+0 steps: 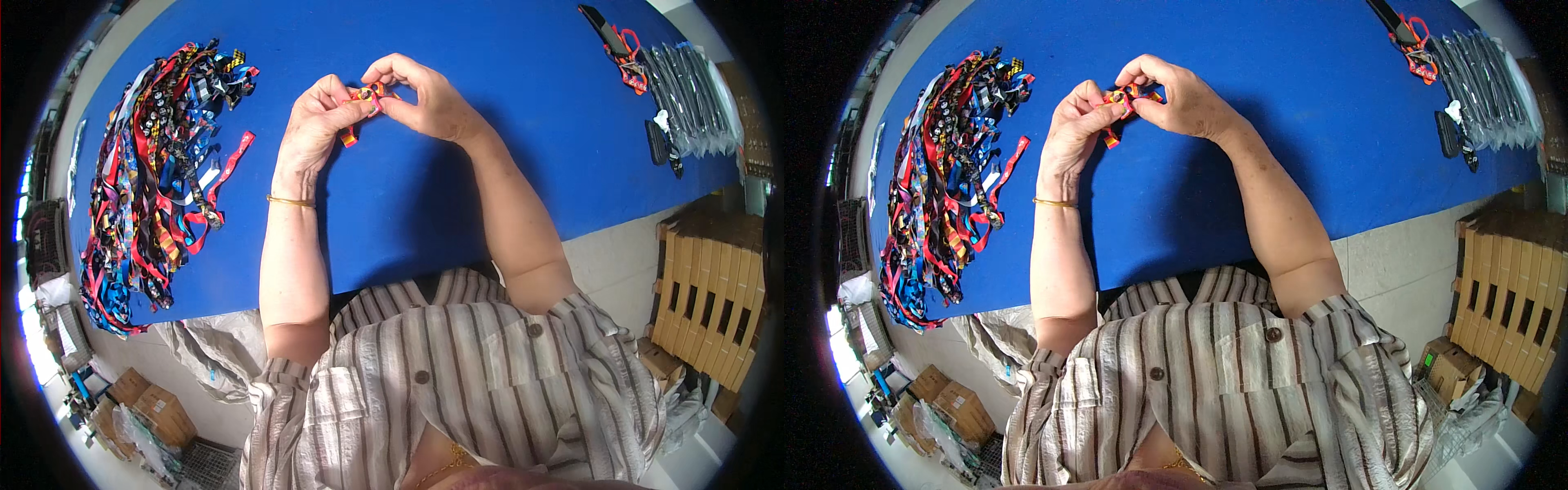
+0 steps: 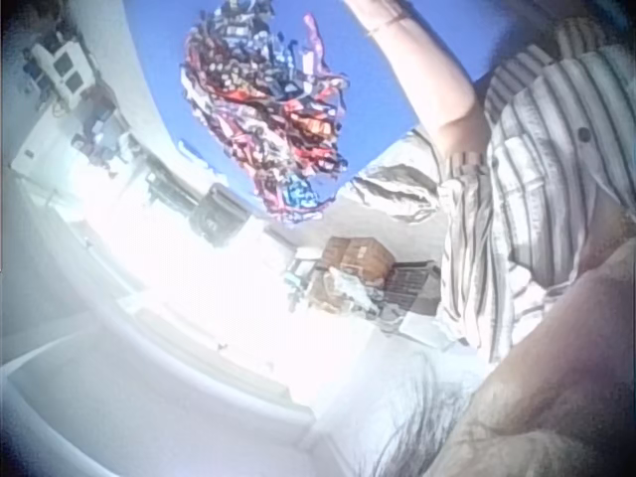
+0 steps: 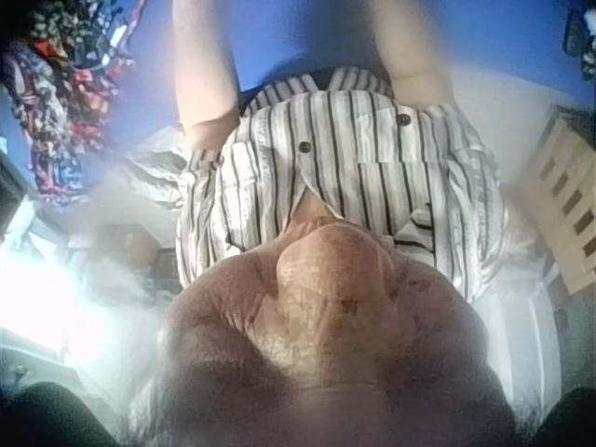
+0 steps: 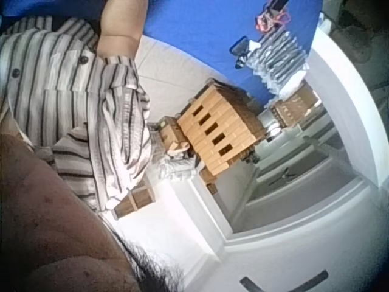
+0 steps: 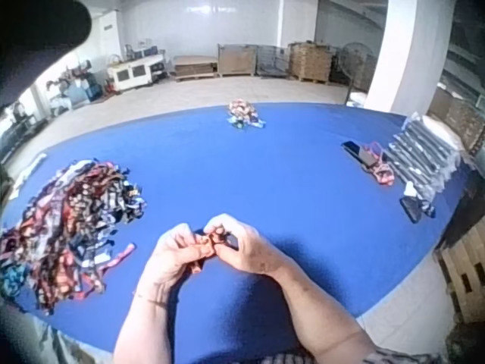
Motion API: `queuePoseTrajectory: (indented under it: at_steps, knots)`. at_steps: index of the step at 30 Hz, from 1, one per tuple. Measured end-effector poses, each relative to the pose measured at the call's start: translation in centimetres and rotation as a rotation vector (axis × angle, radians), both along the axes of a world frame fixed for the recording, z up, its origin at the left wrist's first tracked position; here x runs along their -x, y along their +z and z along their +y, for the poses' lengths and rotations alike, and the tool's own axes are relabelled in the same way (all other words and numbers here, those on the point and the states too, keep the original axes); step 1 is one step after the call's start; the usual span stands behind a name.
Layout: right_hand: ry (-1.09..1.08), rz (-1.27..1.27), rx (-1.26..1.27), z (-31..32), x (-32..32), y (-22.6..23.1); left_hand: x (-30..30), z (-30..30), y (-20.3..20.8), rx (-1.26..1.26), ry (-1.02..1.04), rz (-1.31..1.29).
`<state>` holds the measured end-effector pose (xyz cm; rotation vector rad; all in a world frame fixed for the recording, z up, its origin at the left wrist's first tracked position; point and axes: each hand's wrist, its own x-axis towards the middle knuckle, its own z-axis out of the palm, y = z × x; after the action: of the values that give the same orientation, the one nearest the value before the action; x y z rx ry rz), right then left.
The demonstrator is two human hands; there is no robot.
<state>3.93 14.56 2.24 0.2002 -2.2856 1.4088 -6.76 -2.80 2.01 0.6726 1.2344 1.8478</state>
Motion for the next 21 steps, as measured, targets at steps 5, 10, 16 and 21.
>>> queuePoseTrajectory:
  at_steps: [5, 10, 16, 21]
  knots:
    - [-0.018, -0.124, 0.151, -0.3, -0.1, -0.1, -0.5, 0.2, 0.2, 0.065, 0.035, 0.053]
    - [0.003, -0.188, 0.280, -0.6, 0.0, 0.2, -1.1, 0.7, 0.9, 0.184, 0.174, 0.261]
    - [0.067, -0.225, 0.439, -0.4, 0.3, -0.6, -2.8, 1.8, 1.2, 0.285, 0.449, 0.632]
    - [0.037, -0.283, 0.607, -1.5, 0.1, 2.3, -3.0, 1.4, 0.9, 0.262, 0.582, 0.982]
